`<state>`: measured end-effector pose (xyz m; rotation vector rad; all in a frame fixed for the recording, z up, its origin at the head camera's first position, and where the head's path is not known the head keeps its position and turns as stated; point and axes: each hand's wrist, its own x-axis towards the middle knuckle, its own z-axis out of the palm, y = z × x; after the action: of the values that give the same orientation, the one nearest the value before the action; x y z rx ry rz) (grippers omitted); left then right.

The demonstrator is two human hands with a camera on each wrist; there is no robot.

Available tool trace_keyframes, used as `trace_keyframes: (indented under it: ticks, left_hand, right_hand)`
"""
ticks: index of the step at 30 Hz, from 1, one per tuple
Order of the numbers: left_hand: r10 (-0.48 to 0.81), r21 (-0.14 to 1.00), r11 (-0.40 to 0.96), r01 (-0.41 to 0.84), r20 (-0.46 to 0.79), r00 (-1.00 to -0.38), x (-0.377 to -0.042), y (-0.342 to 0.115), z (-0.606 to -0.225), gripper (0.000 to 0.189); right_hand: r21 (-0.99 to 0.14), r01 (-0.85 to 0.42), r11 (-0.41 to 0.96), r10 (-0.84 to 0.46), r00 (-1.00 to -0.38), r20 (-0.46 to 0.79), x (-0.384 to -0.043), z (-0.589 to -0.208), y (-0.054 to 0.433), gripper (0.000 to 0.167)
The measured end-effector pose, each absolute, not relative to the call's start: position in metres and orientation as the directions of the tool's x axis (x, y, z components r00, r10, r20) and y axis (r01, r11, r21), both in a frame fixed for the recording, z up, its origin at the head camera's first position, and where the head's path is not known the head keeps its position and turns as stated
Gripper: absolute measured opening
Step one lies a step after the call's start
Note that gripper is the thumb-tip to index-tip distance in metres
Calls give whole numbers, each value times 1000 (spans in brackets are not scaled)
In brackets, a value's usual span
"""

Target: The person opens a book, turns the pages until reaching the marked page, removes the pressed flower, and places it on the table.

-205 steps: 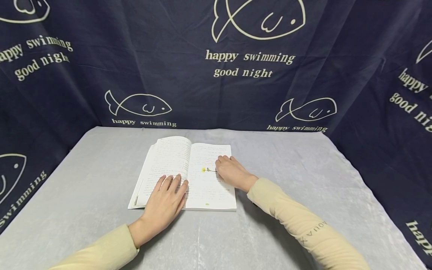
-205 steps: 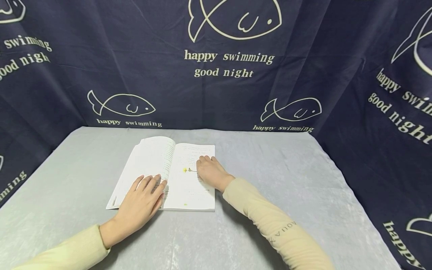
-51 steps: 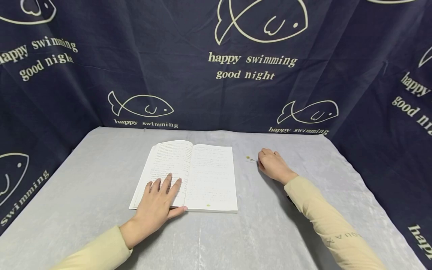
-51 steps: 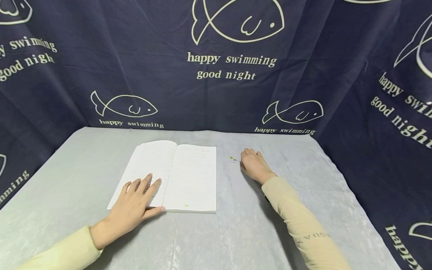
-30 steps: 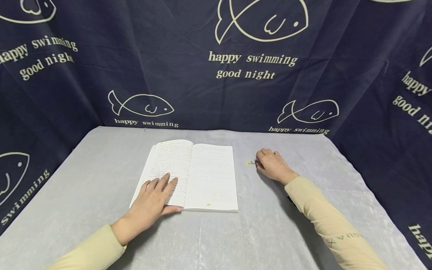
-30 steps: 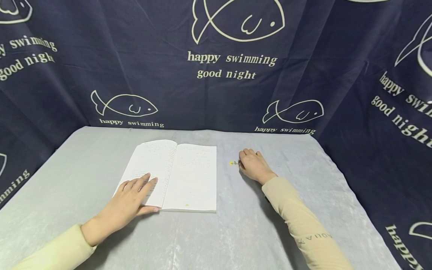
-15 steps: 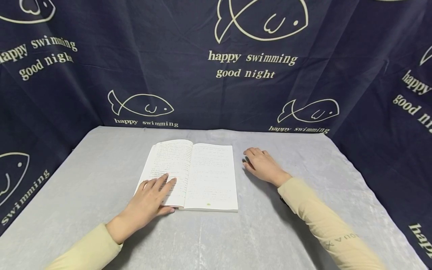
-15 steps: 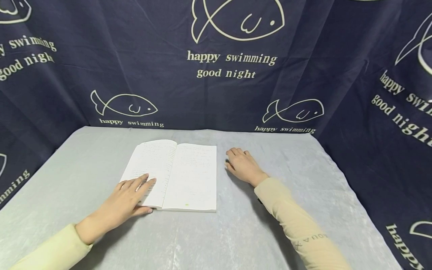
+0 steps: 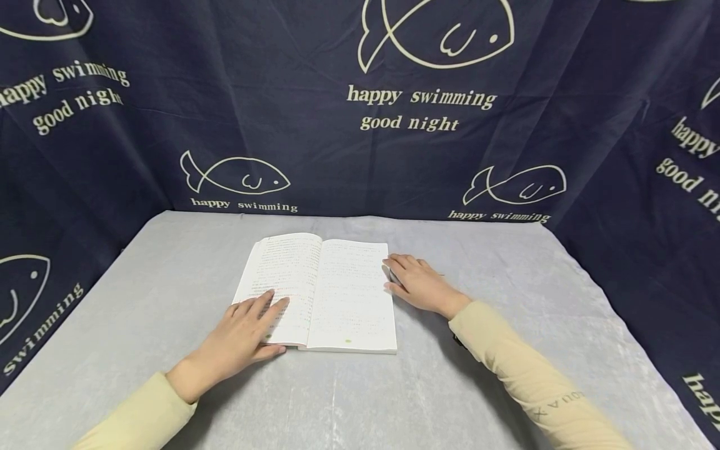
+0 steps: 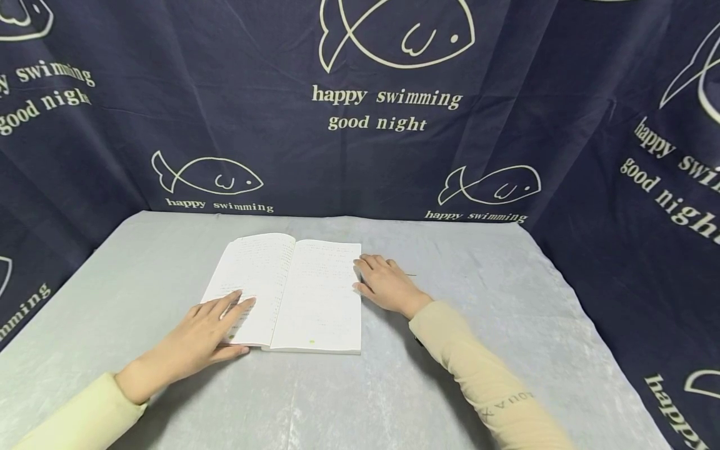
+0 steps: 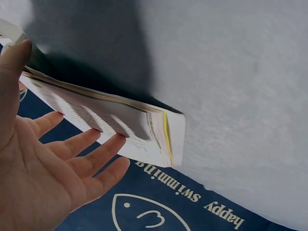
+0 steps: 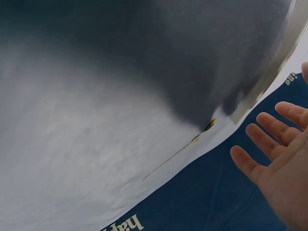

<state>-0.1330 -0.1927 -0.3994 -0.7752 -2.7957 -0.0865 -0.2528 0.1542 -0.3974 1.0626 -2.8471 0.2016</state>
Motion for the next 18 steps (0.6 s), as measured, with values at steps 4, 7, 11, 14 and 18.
trace_keyframes:
  ticks: [4,7,11,14,18]
  left_hand:
    - [477,38,869,494,205,-855,-132,-195,-398,78]
    - [462,55,877,478,181,-868,-132,-197,-397,78]
    - [443,59,888,456,160,-882,-130,-200,-395,78]
    - [426,57,897,439,153,-891,-130,-201,-394,78]
    - [392,62,913,403,138,-910,-131,-203,-394,81]
  right_hand:
    - [-98,-670,736,-660,-742,114,-250,-399,150,54]
    - [-104,-672,733,-667,-740,89,-248,-400,148,54]
    - [-121,-666,737,-663,-746,66,-246,-401,147,55]
    - [-131,-659,740,-658,-751,60,-246,-401,146,54]
    - [-135,-653,745,-653,-755,50,-245,-401,146,54]
